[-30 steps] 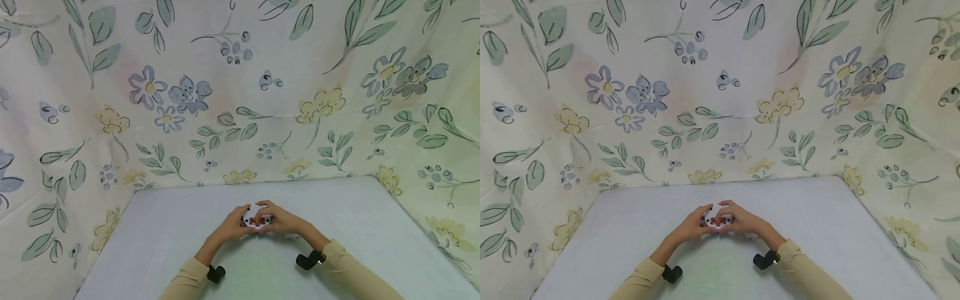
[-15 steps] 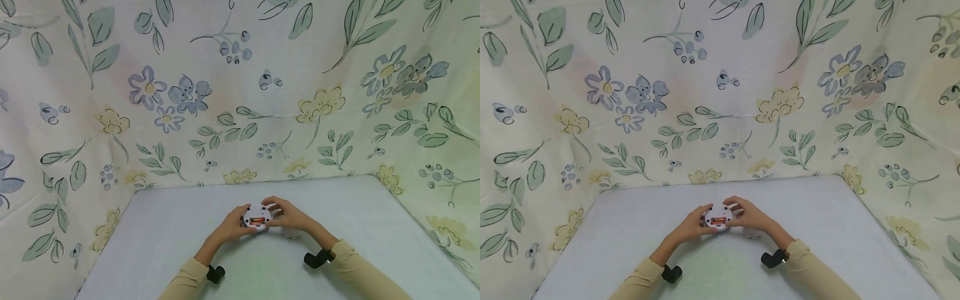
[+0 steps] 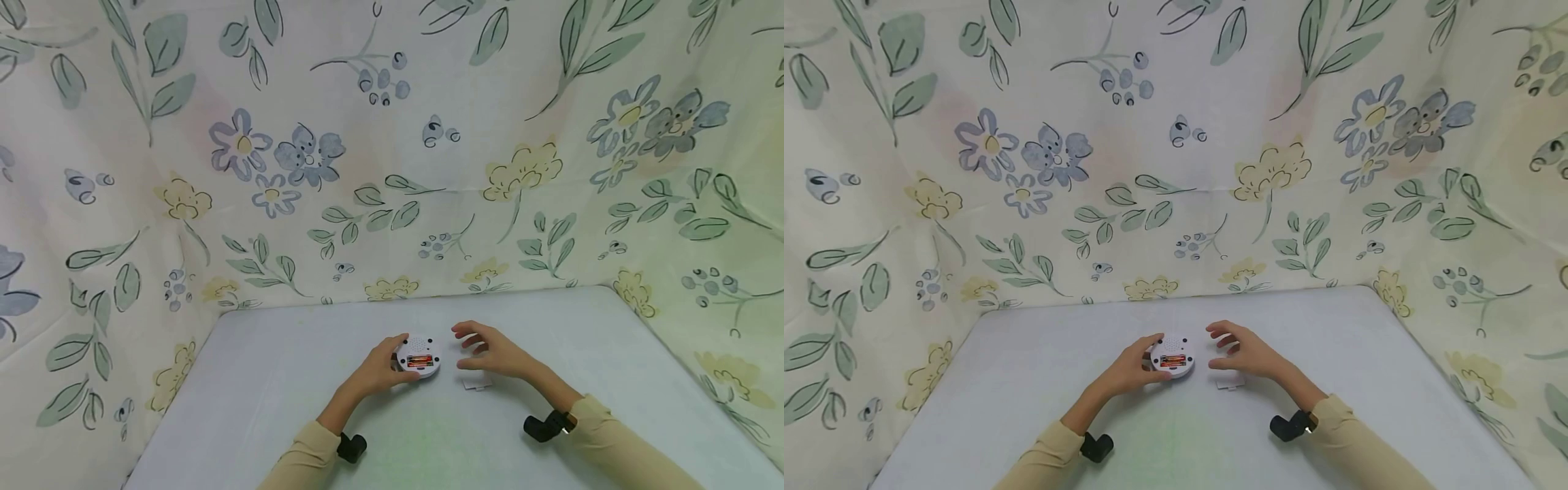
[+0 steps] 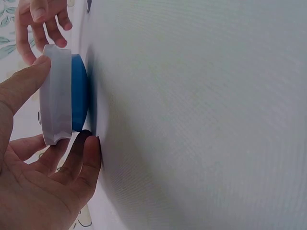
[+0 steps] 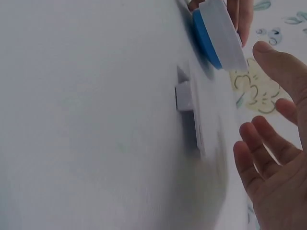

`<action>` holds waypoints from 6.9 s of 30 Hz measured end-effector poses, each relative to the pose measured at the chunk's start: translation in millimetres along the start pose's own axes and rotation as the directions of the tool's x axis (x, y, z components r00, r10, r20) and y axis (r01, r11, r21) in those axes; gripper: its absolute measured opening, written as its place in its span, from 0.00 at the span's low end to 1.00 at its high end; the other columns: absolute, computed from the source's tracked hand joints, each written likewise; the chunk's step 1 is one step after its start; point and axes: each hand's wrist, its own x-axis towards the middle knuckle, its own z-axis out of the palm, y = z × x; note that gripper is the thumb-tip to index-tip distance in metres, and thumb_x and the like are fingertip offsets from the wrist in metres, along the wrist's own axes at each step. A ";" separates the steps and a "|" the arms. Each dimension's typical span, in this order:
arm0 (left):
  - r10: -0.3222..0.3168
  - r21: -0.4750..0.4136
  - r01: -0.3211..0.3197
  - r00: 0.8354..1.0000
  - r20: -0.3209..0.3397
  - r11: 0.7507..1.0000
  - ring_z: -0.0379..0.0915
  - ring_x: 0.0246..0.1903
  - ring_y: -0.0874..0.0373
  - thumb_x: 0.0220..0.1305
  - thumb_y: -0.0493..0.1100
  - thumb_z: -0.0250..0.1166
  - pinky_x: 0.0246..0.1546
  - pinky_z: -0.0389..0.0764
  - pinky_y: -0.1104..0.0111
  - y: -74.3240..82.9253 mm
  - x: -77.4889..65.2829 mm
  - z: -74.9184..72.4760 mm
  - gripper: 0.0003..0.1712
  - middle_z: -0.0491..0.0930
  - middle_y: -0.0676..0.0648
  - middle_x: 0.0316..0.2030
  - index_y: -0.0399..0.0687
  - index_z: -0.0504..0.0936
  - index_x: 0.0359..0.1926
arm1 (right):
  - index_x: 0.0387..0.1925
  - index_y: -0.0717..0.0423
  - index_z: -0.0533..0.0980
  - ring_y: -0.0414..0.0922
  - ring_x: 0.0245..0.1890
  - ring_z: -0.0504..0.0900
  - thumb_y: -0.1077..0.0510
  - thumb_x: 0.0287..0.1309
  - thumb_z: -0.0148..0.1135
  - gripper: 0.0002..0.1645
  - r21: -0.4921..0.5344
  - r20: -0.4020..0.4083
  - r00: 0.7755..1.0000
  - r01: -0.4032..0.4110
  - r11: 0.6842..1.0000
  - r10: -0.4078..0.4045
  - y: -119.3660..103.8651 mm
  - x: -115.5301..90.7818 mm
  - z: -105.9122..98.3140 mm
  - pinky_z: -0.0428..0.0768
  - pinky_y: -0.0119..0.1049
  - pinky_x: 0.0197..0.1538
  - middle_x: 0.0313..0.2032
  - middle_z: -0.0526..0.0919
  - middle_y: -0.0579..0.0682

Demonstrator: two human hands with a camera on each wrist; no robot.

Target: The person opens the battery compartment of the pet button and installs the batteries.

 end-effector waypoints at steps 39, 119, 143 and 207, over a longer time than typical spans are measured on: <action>0.003 -0.012 -0.003 1.000 -0.011 1.000 0.66 0.64 0.40 0.60 0.50 0.77 0.63 0.67 0.47 -1.1 -0.9 1.9 0.50 0.66 0.34 0.68 0.37 0.62 0.75 | 0.44 0.49 0.84 0.53 0.51 0.74 0.47 0.54 0.79 0.19 -0.267 -0.039 0.998 -0.067 0.961 0.059 -4.9 -52.6 1.8 0.74 0.54 0.55 0.49 0.75 0.46; 0.005 -0.048 -0.006 0.999 -0.032 0.999 0.69 0.61 0.42 0.58 0.51 0.78 0.60 0.70 0.47 -7.2 -0.6 2.3 0.48 0.67 0.37 0.69 0.41 0.65 0.74 | 0.49 0.54 0.81 0.48 0.41 0.80 0.56 0.61 0.74 0.16 -0.044 -0.168 0.982 0.077 0.996 -0.083 -28.1 5.3 45.4 0.82 0.44 0.45 0.45 0.81 0.47; 0.065 -0.044 -0.067 0.997 -0.043 0.997 0.72 0.59 0.42 0.60 0.49 0.77 0.58 0.72 0.49 -10.0 2.9 1.9 0.48 0.68 0.36 0.68 0.35 0.65 0.73 | 0.40 0.50 0.82 0.45 0.41 0.78 0.57 0.57 0.77 0.12 -0.269 -0.198 0.952 0.177 0.947 -0.235 -39.1 13.6 60.1 0.80 0.50 0.45 0.40 0.81 0.44; 0.052 -0.031 -0.053 0.999 -0.012 0.998 0.66 0.64 0.42 0.63 0.49 0.75 0.61 0.69 0.48 -7.9 1.8 3.0 0.47 0.65 0.34 0.69 0.35 0.62 0.74 | 0.69 0.67 0.67 0.50 0.48 0.78 0.55 0.53 0.80 0.47 0.169 -0.065 0.986 -0.140 0.976 0.152 -27.3 32.3 58.8 0.77 0.39 0.50 0.55 0.80 0.56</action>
